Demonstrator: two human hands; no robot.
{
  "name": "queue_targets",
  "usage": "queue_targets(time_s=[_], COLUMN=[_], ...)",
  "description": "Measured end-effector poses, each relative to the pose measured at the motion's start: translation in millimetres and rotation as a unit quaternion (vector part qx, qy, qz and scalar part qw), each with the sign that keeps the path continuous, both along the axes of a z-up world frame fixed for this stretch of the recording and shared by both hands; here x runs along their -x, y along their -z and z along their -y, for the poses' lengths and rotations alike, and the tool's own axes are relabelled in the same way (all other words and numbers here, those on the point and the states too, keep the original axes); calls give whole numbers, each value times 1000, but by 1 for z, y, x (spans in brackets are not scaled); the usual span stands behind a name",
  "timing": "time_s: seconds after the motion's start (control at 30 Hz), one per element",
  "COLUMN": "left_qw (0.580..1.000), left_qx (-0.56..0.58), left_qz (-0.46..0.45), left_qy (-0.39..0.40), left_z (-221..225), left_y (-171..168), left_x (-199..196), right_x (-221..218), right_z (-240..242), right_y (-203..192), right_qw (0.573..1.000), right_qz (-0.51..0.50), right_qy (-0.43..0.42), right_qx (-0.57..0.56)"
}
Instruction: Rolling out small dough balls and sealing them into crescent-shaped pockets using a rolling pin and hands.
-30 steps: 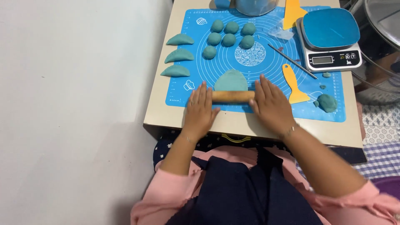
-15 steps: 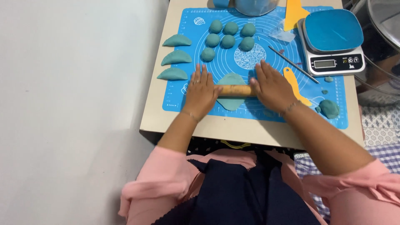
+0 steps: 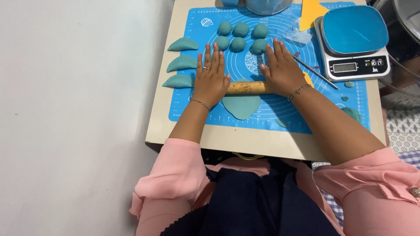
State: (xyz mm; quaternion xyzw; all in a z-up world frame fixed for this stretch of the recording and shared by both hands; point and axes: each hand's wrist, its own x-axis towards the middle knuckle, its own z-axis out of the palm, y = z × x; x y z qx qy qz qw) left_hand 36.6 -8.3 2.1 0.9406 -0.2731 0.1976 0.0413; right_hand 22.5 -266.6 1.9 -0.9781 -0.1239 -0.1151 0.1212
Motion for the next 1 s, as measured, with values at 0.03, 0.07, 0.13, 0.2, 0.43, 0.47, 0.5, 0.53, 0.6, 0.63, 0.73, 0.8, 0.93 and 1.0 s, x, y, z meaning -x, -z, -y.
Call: queue_targets(time_s=[0.03, 0.07, 0.13, 0.2, 0.43, 0.47, 0.5, 0.53, 0.6, 0.63, 0.73, 0.8, 0.93, 1.0], left_qw=[1000, 1000, 999, 994, 995, 995, 995, 995, 995, 994, 994, 993, 992, 993], left_qx=[0, 20, 40, 35, 66, 80, 93, 95, 95, 98, 101, 111, 119, 115], left_qz=[1, -6, -12, -106, -71, -56, -40, -40, -26, -26, -20, -9, -21, -23], left_qy=[0, 8, 16, 5, -10, 2, 14, 14, 32, 30, 42, 45, 35, 28], left_z=[-1, -3, -6, -11, -18, -19, -21, -23, -28, -30, -37, -38, -33, -30], left_y=[3, 5, 9, 12, 16, 17, 18, 21, 25, 28, 36, 36, 28, 25], left_x=[4, 8, 20, 34, 117, 130, 143, 152, 169, 171, 180, 179, 176, 174], right_x=[4, 9, 25, 47, 125, 140, 153, 167, 193, 196, 209, 208, 196, 191], right_z=[0, -1, -4, -11, -27, -29, -32, -35, -43, -43, -45, -43, -37, -34], right_y=[2, 4, 1, -9, -10, -8, -5, -5, -4, -3, 1, -5, 3, 4], right_qw=[1000, 1000, 999, 996, 995, 994, 992, 992, 995, 995, 997, 999, 999, 998], right_qz=[1, 14, 28, -59, -54, -45, -35, -35, -35, -35, 9, 9, 8, 3], right_qy=[0, 1, 3, 33, 41, 43, 46, 46, 51, 49, 39, 27, 23, 20], right_qx=[0, 11, 22, 56, 78, 94, 110, 112, 79, 82, 63, 45, 48, 52])
